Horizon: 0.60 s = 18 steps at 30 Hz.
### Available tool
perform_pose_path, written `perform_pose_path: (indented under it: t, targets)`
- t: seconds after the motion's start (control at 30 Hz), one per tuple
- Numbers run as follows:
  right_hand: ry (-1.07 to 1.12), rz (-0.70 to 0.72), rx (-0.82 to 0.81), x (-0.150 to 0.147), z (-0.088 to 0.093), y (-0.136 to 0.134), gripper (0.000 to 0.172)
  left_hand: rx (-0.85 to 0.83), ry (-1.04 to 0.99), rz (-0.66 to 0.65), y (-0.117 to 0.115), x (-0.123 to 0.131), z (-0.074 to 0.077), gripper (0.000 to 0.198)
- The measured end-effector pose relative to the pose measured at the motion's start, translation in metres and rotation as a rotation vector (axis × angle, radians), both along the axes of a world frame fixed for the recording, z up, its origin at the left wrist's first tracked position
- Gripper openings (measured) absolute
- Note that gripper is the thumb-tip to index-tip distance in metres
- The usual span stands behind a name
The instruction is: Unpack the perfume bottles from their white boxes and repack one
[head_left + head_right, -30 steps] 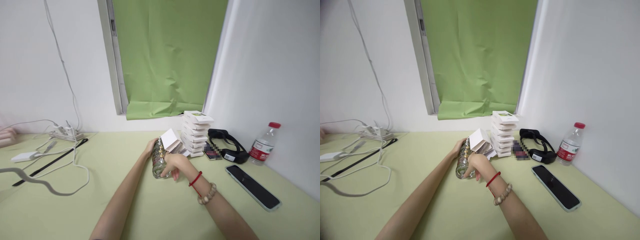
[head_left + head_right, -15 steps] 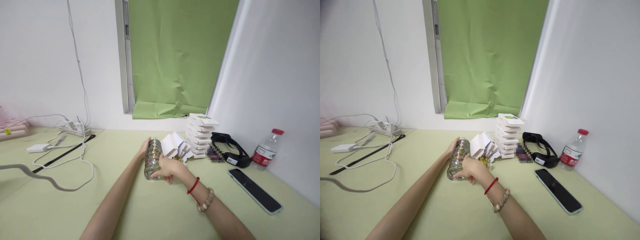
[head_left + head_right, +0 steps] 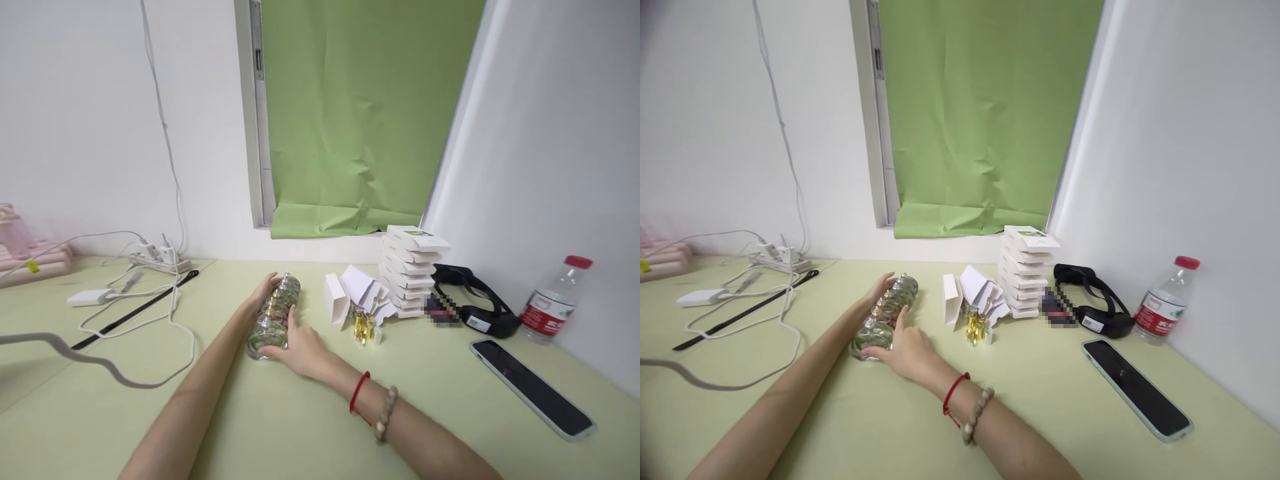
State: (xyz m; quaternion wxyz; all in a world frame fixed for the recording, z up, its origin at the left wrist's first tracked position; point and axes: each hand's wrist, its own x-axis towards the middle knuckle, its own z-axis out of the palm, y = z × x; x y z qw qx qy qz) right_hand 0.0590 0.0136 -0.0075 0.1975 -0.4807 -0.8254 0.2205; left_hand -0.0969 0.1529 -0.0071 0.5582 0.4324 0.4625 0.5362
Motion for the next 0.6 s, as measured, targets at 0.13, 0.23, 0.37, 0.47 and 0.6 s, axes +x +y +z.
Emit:
perform_pose_path:
  t: [0.13, 0.23, 0.37, 0.47, 0.6]
  targets:
    - [-0.019, -0.018, -0.016, -0.015, 0.007, 0.0, 0.109, -0.057, -0.039, 0.007, -0.007, -0.018, 0.008, 0.038]
    - [-0.03, -0.063, 0.007, -0.025, 0.01, 0.001, 0.105, 0.042, -0.081, 0.058, -0.017, -0.03, 0.01, 0.041]
    - [-0.013, -0.105, 0.063, -0.029, 0.003, 0.003, 0.094, 0.094, -0.097, 0.165, -0.037, -0.04, 0.006, 0.046]
    - [0.046, -0.111, 0.096, -0.024, -0.007, 0.002, 0.085, 0.159, -0.024, 0.288, -0.059, -0.04, 0.001, 0.046]
    - [0.2, -0.109, 0.108, -0.015, -0.013, -0.005, 0.063, 0.348, 0.35, 0.527, -0.099, -0.028, -0.003, 0.034]
